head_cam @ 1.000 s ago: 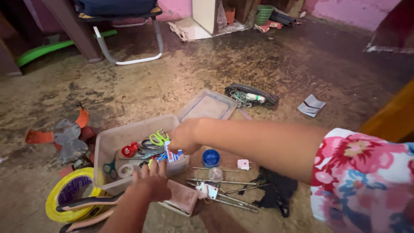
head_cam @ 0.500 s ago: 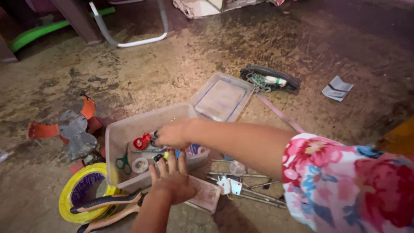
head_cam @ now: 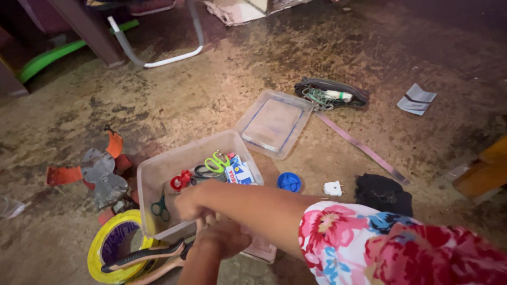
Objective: The person wipes a roll of yellow tape with a dark cloth, then sorts through a plastic bin containing tools and small parts. They remove pliers, a small white box, metal rods, and a blue plastic cap, placing them on the floor.
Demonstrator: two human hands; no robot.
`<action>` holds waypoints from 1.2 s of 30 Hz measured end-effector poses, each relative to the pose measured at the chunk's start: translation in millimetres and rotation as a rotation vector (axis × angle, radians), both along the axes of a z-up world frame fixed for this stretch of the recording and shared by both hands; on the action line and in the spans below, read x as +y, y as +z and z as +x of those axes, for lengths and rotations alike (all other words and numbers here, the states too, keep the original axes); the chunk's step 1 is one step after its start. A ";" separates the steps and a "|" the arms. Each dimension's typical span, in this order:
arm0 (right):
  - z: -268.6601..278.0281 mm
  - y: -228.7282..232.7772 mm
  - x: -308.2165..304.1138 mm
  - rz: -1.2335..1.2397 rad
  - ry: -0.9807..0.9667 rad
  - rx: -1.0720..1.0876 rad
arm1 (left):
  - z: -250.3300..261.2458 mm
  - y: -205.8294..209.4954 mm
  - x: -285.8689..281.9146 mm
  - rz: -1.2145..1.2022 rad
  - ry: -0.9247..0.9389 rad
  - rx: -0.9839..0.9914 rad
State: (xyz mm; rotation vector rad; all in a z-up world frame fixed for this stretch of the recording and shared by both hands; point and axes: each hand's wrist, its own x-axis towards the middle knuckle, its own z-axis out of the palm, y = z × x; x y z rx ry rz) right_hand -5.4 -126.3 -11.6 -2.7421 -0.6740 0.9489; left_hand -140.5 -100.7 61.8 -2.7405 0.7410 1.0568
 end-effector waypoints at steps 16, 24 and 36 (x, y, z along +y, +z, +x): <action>-101.9 126.6 -251.4 0.006 0.251 -0.415 | -1.8 -4.2 -23.1 -0.082 0.082 -0.242; -217.9 141.9 -348.5 -0.383 0.255 -0.200 | -42.4 14.6 -119.1 -0.242 -0.190 -0.346; -236.1 106.4 -371.4 -0.274 -0.025 -0.277 | -40.5 -41.6 -193.7 -0.231 -0.530 -0.266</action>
